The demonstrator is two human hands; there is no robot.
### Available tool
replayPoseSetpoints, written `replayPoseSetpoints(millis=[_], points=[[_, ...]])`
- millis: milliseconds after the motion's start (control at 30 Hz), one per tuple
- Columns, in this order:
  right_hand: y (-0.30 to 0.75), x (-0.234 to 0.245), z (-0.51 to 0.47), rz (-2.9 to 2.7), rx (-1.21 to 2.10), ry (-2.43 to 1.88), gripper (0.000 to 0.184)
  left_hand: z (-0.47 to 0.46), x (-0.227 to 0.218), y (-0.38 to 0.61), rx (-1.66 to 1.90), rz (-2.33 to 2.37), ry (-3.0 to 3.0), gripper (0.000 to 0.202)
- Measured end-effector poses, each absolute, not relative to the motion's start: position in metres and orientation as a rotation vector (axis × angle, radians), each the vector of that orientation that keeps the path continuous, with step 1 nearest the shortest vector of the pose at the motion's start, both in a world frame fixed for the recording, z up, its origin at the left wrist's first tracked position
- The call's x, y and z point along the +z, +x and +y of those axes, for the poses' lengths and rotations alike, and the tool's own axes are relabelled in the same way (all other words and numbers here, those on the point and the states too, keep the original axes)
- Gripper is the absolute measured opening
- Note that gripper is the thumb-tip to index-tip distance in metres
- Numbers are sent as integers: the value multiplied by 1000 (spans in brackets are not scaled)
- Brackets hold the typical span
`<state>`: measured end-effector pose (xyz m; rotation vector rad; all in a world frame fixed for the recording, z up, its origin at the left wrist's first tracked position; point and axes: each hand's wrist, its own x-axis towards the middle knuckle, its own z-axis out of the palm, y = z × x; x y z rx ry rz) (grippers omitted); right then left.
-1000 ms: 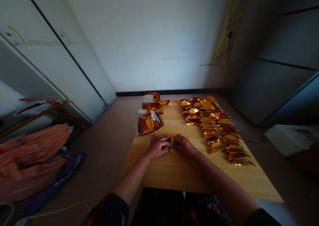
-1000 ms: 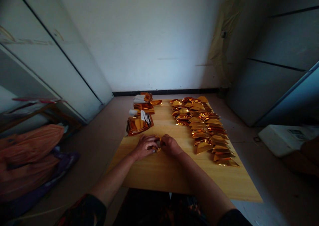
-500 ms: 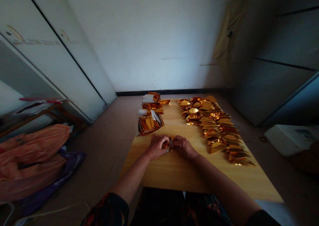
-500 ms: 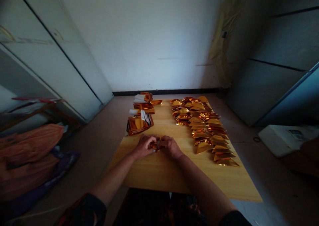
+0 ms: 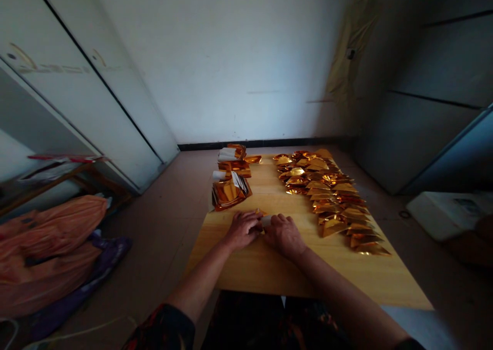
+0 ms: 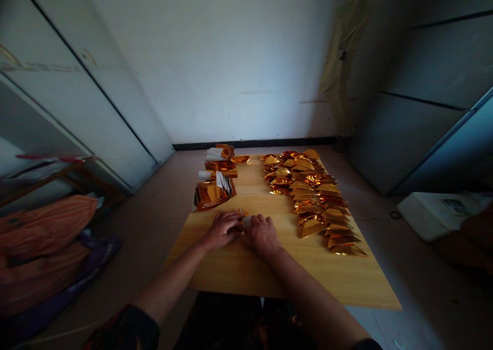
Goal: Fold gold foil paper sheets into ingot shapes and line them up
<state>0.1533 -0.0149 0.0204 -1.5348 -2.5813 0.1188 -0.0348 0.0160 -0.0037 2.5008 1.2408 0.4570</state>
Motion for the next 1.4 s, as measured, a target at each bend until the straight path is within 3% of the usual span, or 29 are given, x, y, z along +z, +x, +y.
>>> replayPoseSetpoints(millis=[167, 500, 900, 1400], points=[[164, 33, -4, -2627, 117, -1572, 31, 17, 5, -33, 359, 1262, 2564, 26], [176, 38, 5, -2709, 39, -1575, 21, 29, 1, -23, 453, 1226, 2804, 18], [183, 36, 12, -2691, 44, -1529, 24, 41, 6, -29, 425, 933, 2953, 21], [202, 22, 34, -2776, 34, -1347, 20, 41, -16, -16, 547, 1079, 3064, 27]])
